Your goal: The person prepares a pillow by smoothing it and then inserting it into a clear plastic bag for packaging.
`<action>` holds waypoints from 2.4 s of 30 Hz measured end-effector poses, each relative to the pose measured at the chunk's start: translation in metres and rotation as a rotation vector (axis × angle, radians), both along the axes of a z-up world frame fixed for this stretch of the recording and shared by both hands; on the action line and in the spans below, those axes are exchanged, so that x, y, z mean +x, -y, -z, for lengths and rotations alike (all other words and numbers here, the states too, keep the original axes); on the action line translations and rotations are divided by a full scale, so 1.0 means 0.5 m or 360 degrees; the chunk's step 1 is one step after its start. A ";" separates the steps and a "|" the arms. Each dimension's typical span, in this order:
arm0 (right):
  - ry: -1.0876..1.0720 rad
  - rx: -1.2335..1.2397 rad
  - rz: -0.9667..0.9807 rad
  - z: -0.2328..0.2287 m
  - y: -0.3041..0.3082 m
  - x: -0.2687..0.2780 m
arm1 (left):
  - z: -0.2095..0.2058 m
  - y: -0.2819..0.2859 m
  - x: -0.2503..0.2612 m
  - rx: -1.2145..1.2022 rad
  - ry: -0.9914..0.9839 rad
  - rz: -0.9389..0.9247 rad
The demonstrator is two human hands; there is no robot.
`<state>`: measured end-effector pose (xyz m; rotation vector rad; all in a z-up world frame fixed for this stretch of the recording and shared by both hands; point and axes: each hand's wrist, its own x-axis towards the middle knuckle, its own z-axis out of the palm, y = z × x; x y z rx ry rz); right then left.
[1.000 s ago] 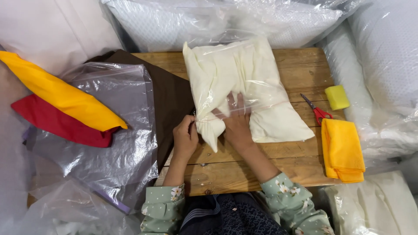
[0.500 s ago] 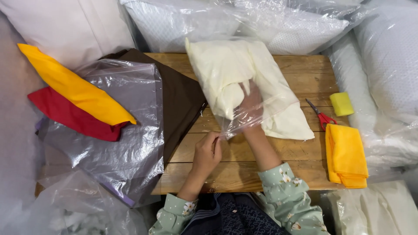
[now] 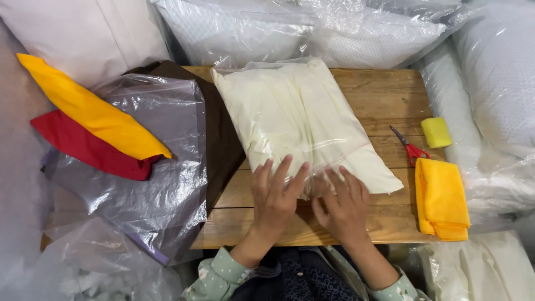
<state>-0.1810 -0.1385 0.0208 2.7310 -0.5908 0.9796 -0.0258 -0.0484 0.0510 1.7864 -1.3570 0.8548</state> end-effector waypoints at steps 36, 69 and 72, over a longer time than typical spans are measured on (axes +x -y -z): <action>-0.0058 0.0311 0.0127 0.007 0.078 0.159 | -0.073 0.113 -0.026 0.0170 0.0090 0.1031; -0.0441 0.0280 0.0733 -0.002 0.075 0.257 | -0.022 -0.063 -0.038 0.0543 0.0038 0.0687; -0.0367 0.0345 0.0682 0.003 0.112 0.294 | -0.023 -0.077 -0.032 0.0586 0.0014 0.0713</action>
